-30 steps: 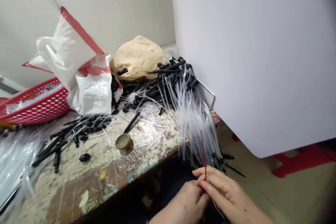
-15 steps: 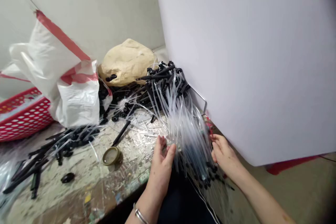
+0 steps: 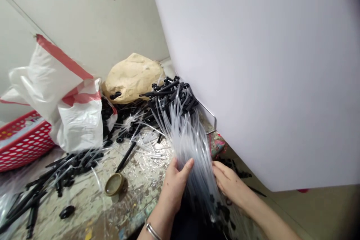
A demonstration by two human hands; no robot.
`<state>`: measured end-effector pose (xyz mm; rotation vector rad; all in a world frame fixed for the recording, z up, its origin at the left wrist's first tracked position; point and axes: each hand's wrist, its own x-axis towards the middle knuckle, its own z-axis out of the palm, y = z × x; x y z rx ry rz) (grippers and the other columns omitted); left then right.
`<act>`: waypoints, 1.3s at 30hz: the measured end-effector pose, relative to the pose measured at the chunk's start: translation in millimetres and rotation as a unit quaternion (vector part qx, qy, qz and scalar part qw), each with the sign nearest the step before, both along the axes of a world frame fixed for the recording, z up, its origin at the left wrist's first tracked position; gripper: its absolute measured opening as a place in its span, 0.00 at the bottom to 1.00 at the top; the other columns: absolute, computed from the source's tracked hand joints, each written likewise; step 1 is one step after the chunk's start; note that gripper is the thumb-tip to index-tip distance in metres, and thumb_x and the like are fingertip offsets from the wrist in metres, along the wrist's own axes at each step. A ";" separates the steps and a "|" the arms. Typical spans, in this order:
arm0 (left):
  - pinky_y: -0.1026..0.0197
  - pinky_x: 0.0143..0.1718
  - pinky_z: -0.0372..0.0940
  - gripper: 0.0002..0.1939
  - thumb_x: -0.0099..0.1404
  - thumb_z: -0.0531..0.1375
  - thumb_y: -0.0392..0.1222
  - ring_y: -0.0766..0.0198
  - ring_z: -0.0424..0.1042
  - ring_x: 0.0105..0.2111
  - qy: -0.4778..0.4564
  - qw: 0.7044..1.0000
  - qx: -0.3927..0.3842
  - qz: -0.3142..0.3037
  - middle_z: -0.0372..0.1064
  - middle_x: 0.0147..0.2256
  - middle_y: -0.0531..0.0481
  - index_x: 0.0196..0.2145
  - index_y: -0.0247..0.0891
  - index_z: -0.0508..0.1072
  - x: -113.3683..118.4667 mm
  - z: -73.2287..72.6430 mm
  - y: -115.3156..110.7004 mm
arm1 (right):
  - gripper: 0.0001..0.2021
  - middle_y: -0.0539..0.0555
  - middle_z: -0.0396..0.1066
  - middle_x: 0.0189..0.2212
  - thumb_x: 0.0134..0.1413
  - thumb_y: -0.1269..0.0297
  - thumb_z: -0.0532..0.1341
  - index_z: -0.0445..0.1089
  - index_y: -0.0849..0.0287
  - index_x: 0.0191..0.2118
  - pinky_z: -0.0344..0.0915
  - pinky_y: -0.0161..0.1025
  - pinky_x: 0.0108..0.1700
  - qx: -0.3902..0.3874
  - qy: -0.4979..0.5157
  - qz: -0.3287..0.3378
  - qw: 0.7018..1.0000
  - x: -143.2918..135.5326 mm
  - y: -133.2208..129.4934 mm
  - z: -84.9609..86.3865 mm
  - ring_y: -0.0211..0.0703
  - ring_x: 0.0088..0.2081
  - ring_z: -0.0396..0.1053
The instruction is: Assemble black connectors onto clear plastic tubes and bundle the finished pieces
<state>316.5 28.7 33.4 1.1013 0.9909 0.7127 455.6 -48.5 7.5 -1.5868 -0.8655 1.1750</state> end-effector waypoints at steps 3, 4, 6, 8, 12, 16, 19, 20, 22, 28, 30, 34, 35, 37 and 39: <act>0.51 0.48 0.63 0.22 0.54 0.64 0.45 0.48 0.71 0.45 -0.049 0.997 -0.064 0.013 0.74 0.43 0.39 0.45 0.31 0.71 -1.4 2.9 2.4 | 0.19 0.54 0.70 0.32 0.59 0.55 0.46 0.68 0.62 0.40 0.63 0.34 0.38 0.035 -0.009 0.038 0.999 -5.1 0.1 20.3 0.40 0.34 0.66; 0.50 0.47 0.63 0.22 0.54 0.64 0.45 0.47 0.71 0.45 -0.074 0.993 -0.090 0.009 0.75 0.42 0.38 0.45 0.30 0.71 -2.6 3.8 3.0 | 0.19 0.55 0.70 0.34 0.60 0.56 0.45 0.68 0.62 0.40 0.63 0.35 0.39 0.040 -0.024 0.045 0.998 -6.9 0.1 26.3 0.41 0.34 0.66; 0.49 0.47 0.63 0.24 0.53 0.65 0.46 0.46 0.72 0.44 -0.124 0.982 -0.140 -0.006 0.75 0.41 0.37 0.45 0.29 0.71 -6.4 4.9 4.1 | 0.19 0.56 0.71 0.33 0.61 0.57 0.45 0.68 0.62 0.41 0.64 0.35 0.38 0.048 -0.070 0.049 0.995 -11.4 0.6 34.7 0.41 0.33 0.66; 0.48 0.49 0.62 0.27 0.50 0.66 0.48 0.44 0.71 0.45 -0.163 0.969 -0.186 -0.027 0.75 0.41 0.38 0.46 0.31 0.71 -11.4 3.8 5.1 | 0.18 0.55 0.71 0.32 0.61 0.59 0.45 0.68 0.61 0.42 0.64 0.35 0.37 0.064 -0.114 0.051 0.990 -17.0 1.9 37.7 0.41 0.32 0.67; 0.46 0.52 0.59 0.32 0.48 0.65 0.55 0.42 0.69 0.47 -0.216 0.939 -0.257 -0.075 0.75 0.41 0.39 0.46 0.32 0.73 -19.1 -7.2 6.4 | 0.16 0.56 0.72 0.35 0.61 0.62 0.46 0.69 0.59 0.43 0.65 0.34 0.38 0.093 -0.162 0.063 0.980 -27.9 4.4 34.3 0.41 0.33 0.69; 0.47 0.53 0.58 0.30 0.47 0.64 0.56 0.41 0.68 0.49 -0.272 0.920 -0.273 -0.070 0.75 0.41 0.38 0.42 0.31 0.76 -15.2 -16.6 4.6 | 0.19 0.60 0.70 0.41 0.62 0.63 0.43 0.67 0.61 0.47 0.64 0.39 0.48 0.097 -0.210 0.057 0.971 -31.6 -0.4 32.3 0.43 0.42 0.69; 0.49 0.53 0.60 0.28 0.46 0.66 0.53 0.42 0.68 0.48 -0.280 0.913 -0.289 -0.067 0.76 0.39 0.37 0.40 0.28 0.76 -9.4 -16.3 2.6 | 0.21 0.61 0.70 0.40 0.62 0.62 0.42 0.69 0.63 0.45 0.66 0.39 0.47 0.091 -0.242 0.047 0.965 -29.1 -11.7 30.8 0.44 0.43 0.69; 0.49 0.52 0.61 0.28 0.45 0.67 0.52 0.42 0.69 0.48 -0.280 0.910 -0.296 -0.070 0.76 0.39 0.38 0.40 0.28 0.77 -8.2 -15.8 2.4 | 0.21 0.61 0.70 0.40 0.62 0.62 0.43 0.70 0.63 0.44 0.67 0.39 0.47 0.093 -0.255 0.042 0.962 -27.1 -16.6 29.9 0.44 0.42 0.70; 0.49 0.51 0.62 0.26 0.44 0.68 0.50 0.42 0.69 0.47 -0.288 0.905 -0.305 -0.068 0.76 0.39 0.38 0.39 0.30 0.77 -7.8 -15.8 2.8 | 0.20 0.60 0.72 0.41 0.61 0.61 0.44 0.71 0.61 0.44 0.68 0.38 0.46 0.099 -0.278 0.014 0.955 -20.2 -27.0 27.2 0.44 0.43 0.71; 0.59 0.45 0.67 0.24 0.50 0.66 0.44 0.53 0.74 0.41 -0.308 0.904 -0.293 -0.050 0.74 0.45 0.38 0.43 0.28 0.74 -15.2 -19.9 6.4 | 0.19 0.56 0.75 0.39 0.59 0.60 0.46 0.72 0.59 0.43 0.71 0.41 0.43 0.055 -0.342 -0.074 0.935 18.6 -47.0 5.5 0.44 0.41 0.73; 0.60 0.44 0.67 0.25 0.50 0.66 0.44 0.55 0.75 0.40 -0.309 0.904 -0.292 -0.055 0.73 0.46 0.38 0.44 0.27 0.73 -16.3 -18.0 7.0 | 0.20 0.58 0.75 0.39 0.58 0.60 0.45 0.73 0.60 0.42 0.71 0.44 0.42 0.042 -0.374 -0.059 0.924 28.2 -47.3 -6.0 0.47 0.40 0.74; 0.62 0.43 0.68 0.27 0.50 0.65 0.47 0.56 0.75 0.39 -0.295 0.909 -0.290 -0.049 0.72 0.47 0.40 0.45 0.29 0.73 -14.5 -7.9 6.4 | 0.20 0.58 0.75 0.40 0.59 0.63 0.44 0.73 0.59 0.42 0.69 0.47 0.41 0.006 -0.414 0.018 0.910 27.0 -39.0 -11.5 0.49 0.39 0.73; 0.62 0.42 0.68 0.27 0.49 0.66 0.47 0.57 0.75 0.39 -0.288 0.911 -0.292 -0.051 0.73 0.47 0.41 0.45 0.29 0.73 -13.7 -5.0 6.0 | 0.20 0.58 0.74 0.40 0.60 0.63 0.44 0.73 0.58 0.43 0.68 0.46 0.41 0.004 -0.416 0.035 0.909 23.4 -34.2 -7.5 0.49 0.38 0.73; 0.62 0.41 0.68 0.30 0.47 0.67 0.47 0.57 0.75 0.38 -0.269 0.914 -0.298 -0.060 0.75 0.44 0.41 0.47 0.29 0.72 -12.7 0.0 5.4 | 0.19 0.57 0.74 0.39 0.61 0.64 0.45 0.72 0.56 0.44 0.66 0.43 0.42 0.016 -0.416 0.054 0.908 15.5 -20.8 4.5 0.47 0.38 0.72; 0.60 0.41 0.68 0.33 0.44 0.68 0.49 0.55 0.75 0.36 -0.247 0.919 -0.302 -0.066 0.77 0.39 0.40 0.48 0.29 0.72 -13.1 3.1 5.3 | 0.17 0.56 0.74 0.37 0.60 0.65 0.46 0.72 0.56 0.43 0.64 0.40 0.42 0.033 -0.400 0.067 0.914 8.9 -3.6 17.6 0.45 0.38 0.71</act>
